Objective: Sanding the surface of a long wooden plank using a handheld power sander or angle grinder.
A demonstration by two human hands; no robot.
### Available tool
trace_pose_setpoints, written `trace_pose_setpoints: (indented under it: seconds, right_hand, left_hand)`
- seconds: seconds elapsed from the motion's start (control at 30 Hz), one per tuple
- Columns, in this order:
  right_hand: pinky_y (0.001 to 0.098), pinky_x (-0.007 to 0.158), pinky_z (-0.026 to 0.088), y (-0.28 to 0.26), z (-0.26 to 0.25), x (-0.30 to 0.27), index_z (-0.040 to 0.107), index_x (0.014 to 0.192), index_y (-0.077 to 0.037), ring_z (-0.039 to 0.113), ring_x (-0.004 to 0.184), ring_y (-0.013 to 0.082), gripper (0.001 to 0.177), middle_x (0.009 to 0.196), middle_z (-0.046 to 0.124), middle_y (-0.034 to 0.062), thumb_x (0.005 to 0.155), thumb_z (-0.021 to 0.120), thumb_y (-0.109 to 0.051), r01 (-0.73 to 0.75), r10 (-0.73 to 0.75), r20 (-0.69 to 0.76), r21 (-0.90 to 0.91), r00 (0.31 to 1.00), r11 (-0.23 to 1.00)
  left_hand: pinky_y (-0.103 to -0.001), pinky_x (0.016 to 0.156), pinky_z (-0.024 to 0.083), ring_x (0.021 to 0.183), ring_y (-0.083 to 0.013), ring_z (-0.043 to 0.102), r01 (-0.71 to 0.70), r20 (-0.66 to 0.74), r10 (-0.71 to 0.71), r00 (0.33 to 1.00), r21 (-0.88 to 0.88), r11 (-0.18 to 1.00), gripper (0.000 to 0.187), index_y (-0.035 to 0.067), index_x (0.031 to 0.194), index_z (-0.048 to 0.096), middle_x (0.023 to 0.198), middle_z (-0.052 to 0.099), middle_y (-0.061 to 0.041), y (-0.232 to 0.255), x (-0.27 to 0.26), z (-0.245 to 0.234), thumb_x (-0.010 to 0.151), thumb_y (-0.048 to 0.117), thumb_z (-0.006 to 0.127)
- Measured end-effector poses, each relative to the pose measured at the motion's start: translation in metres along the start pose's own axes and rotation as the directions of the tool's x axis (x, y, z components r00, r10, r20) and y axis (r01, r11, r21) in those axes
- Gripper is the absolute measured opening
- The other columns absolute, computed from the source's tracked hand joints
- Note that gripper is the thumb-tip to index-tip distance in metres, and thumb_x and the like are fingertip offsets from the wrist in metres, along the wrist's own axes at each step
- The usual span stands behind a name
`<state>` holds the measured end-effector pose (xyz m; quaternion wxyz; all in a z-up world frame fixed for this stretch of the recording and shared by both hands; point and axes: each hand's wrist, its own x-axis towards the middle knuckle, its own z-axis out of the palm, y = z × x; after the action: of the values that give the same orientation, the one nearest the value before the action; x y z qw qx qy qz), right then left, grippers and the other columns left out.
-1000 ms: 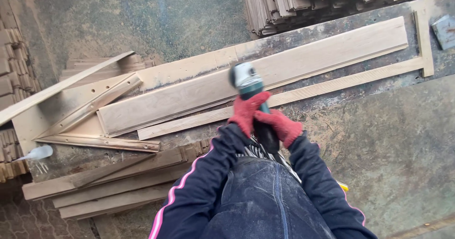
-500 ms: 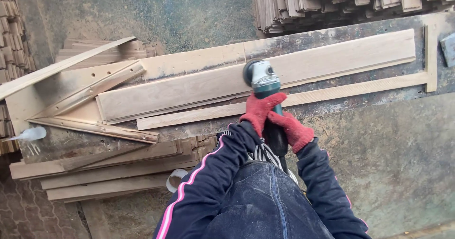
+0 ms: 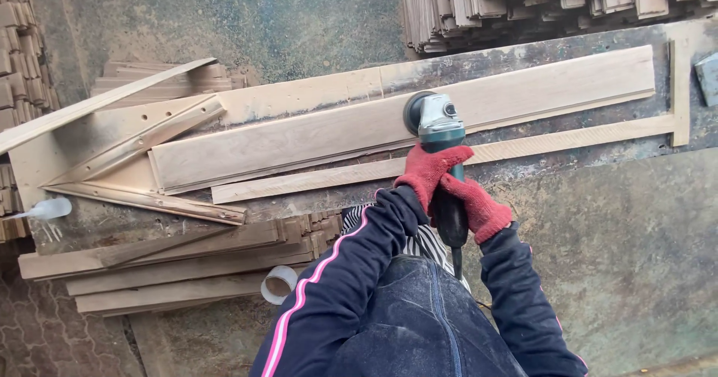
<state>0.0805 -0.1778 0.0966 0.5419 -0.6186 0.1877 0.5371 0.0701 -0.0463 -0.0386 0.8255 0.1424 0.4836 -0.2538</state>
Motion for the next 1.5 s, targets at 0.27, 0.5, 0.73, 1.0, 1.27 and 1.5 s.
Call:
trace_pose_setpoints:
  seconds: [0.27,0.5,0.73,1.0,1.27,1.5]
  right_hand:
    - [0.0329,0.060,0.058,0.018,0.085,0.032,0.070,0.085,-0.008,0.069,0.059,0.0219,0.033,0.065,0.063,0.0092,0.074,0.092,-0.031,-0.009,0.045,0.288,-0.125,0.957,0.992]
    - [0.0277,0.057,0.054,0.007,0.095,0.024,0.069,0.082,-0.010,0.066,0.060,0.0175,0.035,0.064,0.061,0.0056,0.072,0.091,-0.037,0.036,0.097,0.378,-0.329,0.921,0.944]
    - [0.0374,0.067,0.058,0.015,-0.014,0.030,0.071,0.090,-0.009,0.070,0.063,0.0230,0.031,0.073,0.068,0.0095,0.077,0.088,-0.033,0.015,-0.014,0.034,-0.036,0.999,0.999]
    - [0.0302,0.062,0.055,0.003,0.045,0.015,0.074,0.088,-0.010,0.067,0.062,0.0178,0.028,0.071,0.066,0.0050,0.077,0.088,-0.032,0.013,0.004,0.166,-0.101,0.986,0.995]
    - [0.0270,0.055,0.053,-0.009,0.079,0.034,0.070,0.084,-0.010,0.065,0.057,0.0158,0.034,0.064,0.061,0.0043,0.074,0.089,-0.036,0.031,0.072,0.377,-0.262,0.923,0.965]
    - [0.0397,0.070,0.060,-0.016,-0.014,0.020,0.071,0.095,-0.008,0.072,0.069,0.0232,0.031,0.080,0.069,0.0088,0.082,0.085,-0.033,0.015,-0.017,0.110,0.022,0.994,1.000]
  left_hand:
    - [-0.031,0.084,0.066,0.093,-0.0172,0.075,-0.806,0.000,0.809,0.588,-0.086,0.586,0.141,-0.003,0.134,0.060,0.115,0.074,-0.017,-0.023,-0.069,-0.125,0.028,0.086,0.084]
    - [-0.041,0.057,0.065,0.066,-0.0316,0.075,-0.717,-0.533,0.574,0.622,-0.094,0.690,0.044,-0.002,0.102,0.064,0.077,0.072,-0.021,-0.009,-0.119,-0.091,0.069,0.007,0.092]
    - [-0.033,0.077,0.057,0.078,-0.0208,0.067,-0.516,-0.200,0.557,0.806,0.222,0.827,0.049,0.003,0.106,0.070,0.093,0.072,-0.010,-0.011,-0.118,0.052,0.062,0.017,0.085]
    - [-0.056,0.059,0.065,0.068,-0.0437,0.074,-0.497,-0.225,0.477,0.850,-0.041,0.867,0.046,0.015,0.106,0.072,0.077,0.073,-0.016,-0.017,-0.072,-0.039,0.068,0.007,0.097]
    - [-0.037,0.061,0.065,0.065,-0.0228,0.072,-0.641,-0.502,0.568,0.652,0.035,0.767,0.041,-0.001,0.100,0.072,0.074,0.069,-0.014,0.007,-0.120,-0.057,0.067,0.009,0.094]
    - [-0.078,0.065,0.055,0.072,-0.0452,0.074,-0.395,-0.087,0.389,0.917,-0.066,0.916,0.034,0.001,0.104,0.071,0.075,0.071,-0.025,0.006,-0.002,0.019,0.079,0.013,0.091]
